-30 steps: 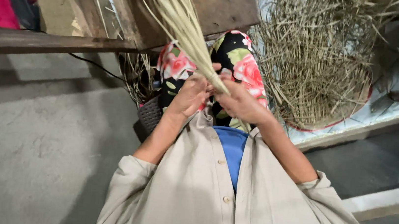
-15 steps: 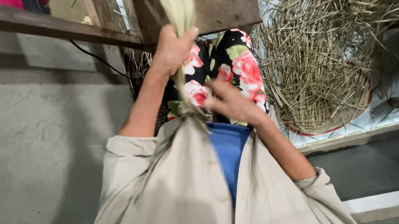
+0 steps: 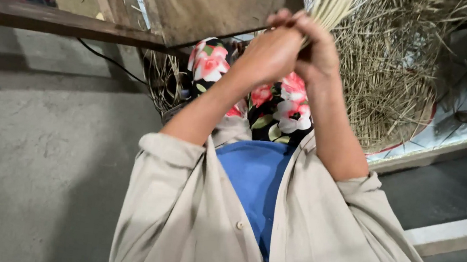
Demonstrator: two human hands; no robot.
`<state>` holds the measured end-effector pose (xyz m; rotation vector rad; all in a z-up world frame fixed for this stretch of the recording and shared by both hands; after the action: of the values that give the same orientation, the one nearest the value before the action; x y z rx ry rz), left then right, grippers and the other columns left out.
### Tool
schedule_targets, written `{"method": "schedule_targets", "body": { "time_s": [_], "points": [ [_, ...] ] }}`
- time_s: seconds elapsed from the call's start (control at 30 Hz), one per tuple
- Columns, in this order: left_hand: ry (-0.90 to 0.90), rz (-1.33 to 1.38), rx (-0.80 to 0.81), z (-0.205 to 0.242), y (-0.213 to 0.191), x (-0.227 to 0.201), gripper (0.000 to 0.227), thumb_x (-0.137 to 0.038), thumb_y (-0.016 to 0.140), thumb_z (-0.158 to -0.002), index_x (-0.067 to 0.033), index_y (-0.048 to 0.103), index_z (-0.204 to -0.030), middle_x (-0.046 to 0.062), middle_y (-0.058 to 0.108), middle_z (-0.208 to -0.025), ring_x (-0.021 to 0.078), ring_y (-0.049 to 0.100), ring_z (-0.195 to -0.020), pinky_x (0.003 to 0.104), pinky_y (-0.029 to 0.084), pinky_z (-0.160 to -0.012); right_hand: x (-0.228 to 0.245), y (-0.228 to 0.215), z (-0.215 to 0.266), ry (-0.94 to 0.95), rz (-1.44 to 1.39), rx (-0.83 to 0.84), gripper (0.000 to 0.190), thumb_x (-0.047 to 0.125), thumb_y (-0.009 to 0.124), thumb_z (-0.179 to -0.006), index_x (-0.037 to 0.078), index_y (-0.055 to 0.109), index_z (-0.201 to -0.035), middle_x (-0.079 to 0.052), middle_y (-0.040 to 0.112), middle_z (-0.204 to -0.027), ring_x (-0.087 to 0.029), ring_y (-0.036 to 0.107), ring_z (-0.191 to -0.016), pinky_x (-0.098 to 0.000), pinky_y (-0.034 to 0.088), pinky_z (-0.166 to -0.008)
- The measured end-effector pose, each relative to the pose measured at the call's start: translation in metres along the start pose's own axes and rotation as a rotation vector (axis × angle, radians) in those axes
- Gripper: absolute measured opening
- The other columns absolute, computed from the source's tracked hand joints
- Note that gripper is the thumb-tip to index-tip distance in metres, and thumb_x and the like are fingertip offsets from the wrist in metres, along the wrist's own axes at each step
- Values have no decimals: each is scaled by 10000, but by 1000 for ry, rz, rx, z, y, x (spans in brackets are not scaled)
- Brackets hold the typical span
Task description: The person is weaving and tying bundles of straw together using individual straw strands and trimming them with scissors.
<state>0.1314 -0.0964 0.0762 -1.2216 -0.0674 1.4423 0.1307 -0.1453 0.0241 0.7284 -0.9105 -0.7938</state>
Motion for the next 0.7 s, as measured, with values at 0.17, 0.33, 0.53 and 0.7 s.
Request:
{"method": "schedule_targets", "body": {
  "time_s": [0.17, 0.33, 0.53, 0.7],
  "points": [
    [206, -266, -42, -34, 2, -18, 163, -3, 378, -864, -25, 525, -933, 211, 649, -920, 416, 650, -772, 554, 498, -653, 53, -57, -21, -150, -216, 19, 104, 21, 727, -757, 43, 625, -762, -75, 643, -795, -197, 613, -812, -291, 515, -863],
    [270, -317, 19, -40, 2, -20, 206, 125, 409, -828, -43, 491, -914, 135, 606, -760, 277, 603, -618, 470, 523, -580, 105, -112, -20, -250, -314, 118, 125, 96, 676, -904, 117, 629, -790, 31, 634, -706, -104, 626, -648, -314, 576, -787],
    [291, -291, -79, -75, 3, -37, 207, 100, 472, -789, -77, 481, -895, 133, 644, -825, 327, 645, -725, 479, 507, -605, 149, -177, -22, -405, -458, 228, 142, 243, 664, -863, 116, 696, -811, -40, 703, -816, -126, 696, -784, -304, 606, -932],
    [875, -654, -795, -113, -4, -1, 184, 13, 476, -732, -166, 439, -711, -23, 401, -570, 156, 314, -439, 356, 289, -384, 171, -225, -7, -432, -509, 145, 104, 131, 661, -870, 105, 654, -770, 20, 660, -774, -96, 652, -801, -293, 569, -970]
  ]
}}
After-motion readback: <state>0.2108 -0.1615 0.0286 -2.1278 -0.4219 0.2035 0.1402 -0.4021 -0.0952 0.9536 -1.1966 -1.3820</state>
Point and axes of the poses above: each hand's wrist, its own z-axis away from the middle knuckle, its own y-axis out of the palm, x = y × z, the point moved 7 cm from there along -z, towards the middle knuckle
